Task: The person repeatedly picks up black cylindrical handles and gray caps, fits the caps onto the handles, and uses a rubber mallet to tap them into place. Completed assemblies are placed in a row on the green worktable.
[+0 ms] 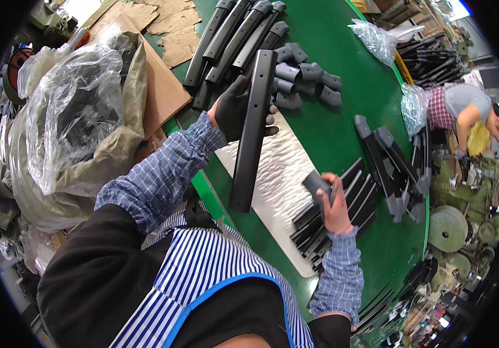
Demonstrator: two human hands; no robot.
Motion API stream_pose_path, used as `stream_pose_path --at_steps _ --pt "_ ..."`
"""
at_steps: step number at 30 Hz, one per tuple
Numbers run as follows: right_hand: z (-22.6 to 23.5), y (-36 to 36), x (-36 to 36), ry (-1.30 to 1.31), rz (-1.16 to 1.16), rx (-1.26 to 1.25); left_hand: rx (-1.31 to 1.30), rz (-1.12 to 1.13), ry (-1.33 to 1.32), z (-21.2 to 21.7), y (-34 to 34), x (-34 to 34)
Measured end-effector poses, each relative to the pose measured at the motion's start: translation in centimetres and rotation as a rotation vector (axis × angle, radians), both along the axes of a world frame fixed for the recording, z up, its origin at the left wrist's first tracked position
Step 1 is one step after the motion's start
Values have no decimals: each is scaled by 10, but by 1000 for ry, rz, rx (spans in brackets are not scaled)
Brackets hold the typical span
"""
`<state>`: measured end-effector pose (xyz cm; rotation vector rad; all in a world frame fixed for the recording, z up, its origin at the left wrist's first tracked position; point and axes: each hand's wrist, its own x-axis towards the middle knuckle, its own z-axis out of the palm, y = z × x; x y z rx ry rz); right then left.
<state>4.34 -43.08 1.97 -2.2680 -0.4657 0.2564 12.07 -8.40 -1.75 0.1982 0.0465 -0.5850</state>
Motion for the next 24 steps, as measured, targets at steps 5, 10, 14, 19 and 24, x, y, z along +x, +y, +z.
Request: stream_pose_path --at_steps 5,10,14,19,24 --pt "53 -2 -106 331 410 -62 21 -72 -42 24 -29 -46" --pt "20 42 -189 718 164 645 46 -158 -104 37 -55 -100" --pt "19 52 -201 675 136 1096 250 -146 -53 44 -71 -138" --pt "73 12 -75 63 -361 1612 468 -138 -179 71 -111 -162" --pt "95 5 -3 166 -359 1764 505 -181 -367 97 -154 -174"
